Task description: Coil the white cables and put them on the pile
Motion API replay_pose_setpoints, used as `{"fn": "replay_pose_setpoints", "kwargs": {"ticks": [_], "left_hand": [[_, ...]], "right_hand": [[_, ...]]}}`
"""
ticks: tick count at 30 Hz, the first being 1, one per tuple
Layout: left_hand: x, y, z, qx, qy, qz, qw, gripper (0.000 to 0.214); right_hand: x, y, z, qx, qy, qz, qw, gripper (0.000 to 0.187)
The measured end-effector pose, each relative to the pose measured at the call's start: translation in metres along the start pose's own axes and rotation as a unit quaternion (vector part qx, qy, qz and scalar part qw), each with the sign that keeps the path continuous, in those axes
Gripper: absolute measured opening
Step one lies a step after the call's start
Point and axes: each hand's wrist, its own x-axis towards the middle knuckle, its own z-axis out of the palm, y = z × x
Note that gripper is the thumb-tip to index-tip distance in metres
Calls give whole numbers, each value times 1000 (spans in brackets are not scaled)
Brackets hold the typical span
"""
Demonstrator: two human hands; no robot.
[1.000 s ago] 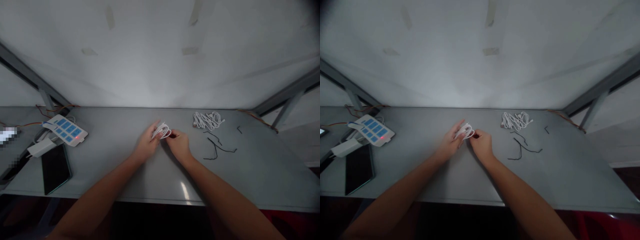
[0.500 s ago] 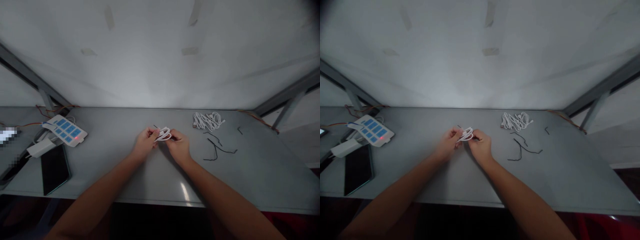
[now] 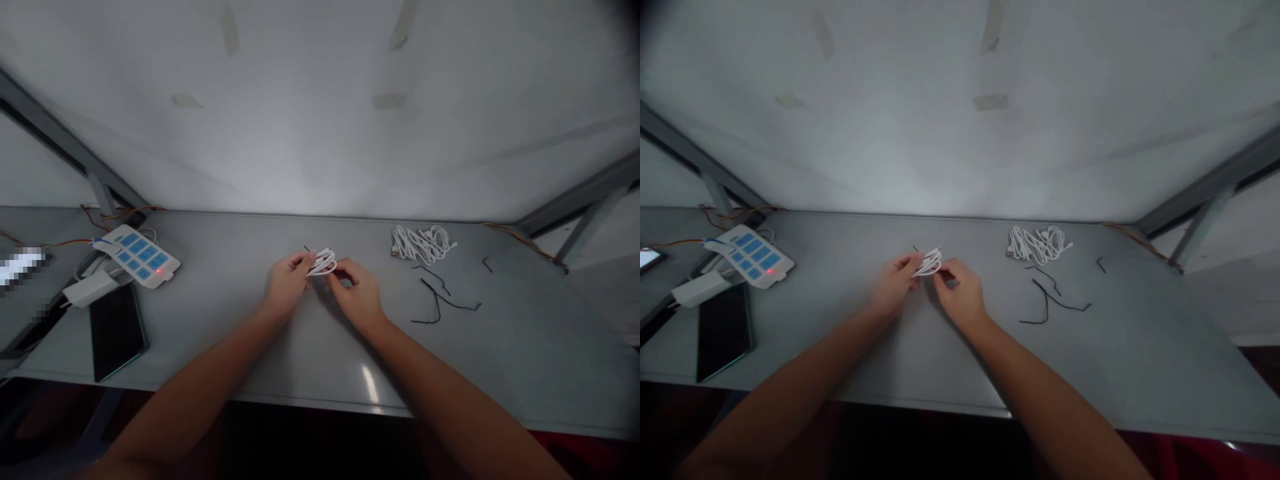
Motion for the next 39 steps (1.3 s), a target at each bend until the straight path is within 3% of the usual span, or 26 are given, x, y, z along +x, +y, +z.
{"fn": "replay_pose_setpoints", "kwargs": {"ticks": [5,10,15,19,22,24,26,28,30,32,34,36,39], "left_hand": [[2,-3,-2,5,24,1,1000,35],[2,-4,-3,21,35,15,999,34],[-3,1,-4,118,48,50,991,36],[-7,7,-3,163,45,96,981,34],[-10,9,-2,190,52,138,971,30],[-11,10,-2,208,58,154,964,29],[-11,11,-2,217,67,151,962,30],[-11,12,-3,220,72,128,964,31],[-9,11,-3,215,71,100,969,33],[-7,10,-4,213,67,84,971,32],[-5,7,-4,223,64,83,969,28],[-4,5,-4,248,61,87,963,25],[-2,2,-5,297,35,90,950,24]], "right_hand": [[-3,0,1,-31,-22,4,999,15],[-3,1,6,89,-9,117,989,21],[5,-1,4,286,-29,275,917,29],[10,-3,-6,335,-89,357,868,26],[11,-4,-10,340,-123,386,849,20],[9,-6,-9,333,-127,384,852,19],[6,-8,-5,308,-112,363,872,17],[0,-11,1,247,-75,323,911,15],[-7,-12,7,122,-30,246,961,12],[-15,-11,12,-44,-6,127,991,9],[-19,-9,13,-187,-25,-9,982,12],[-20,-7,9,-270,-79,-120,952,18],[-15,-9,-1,-331,-158,-223,903,23]]}}
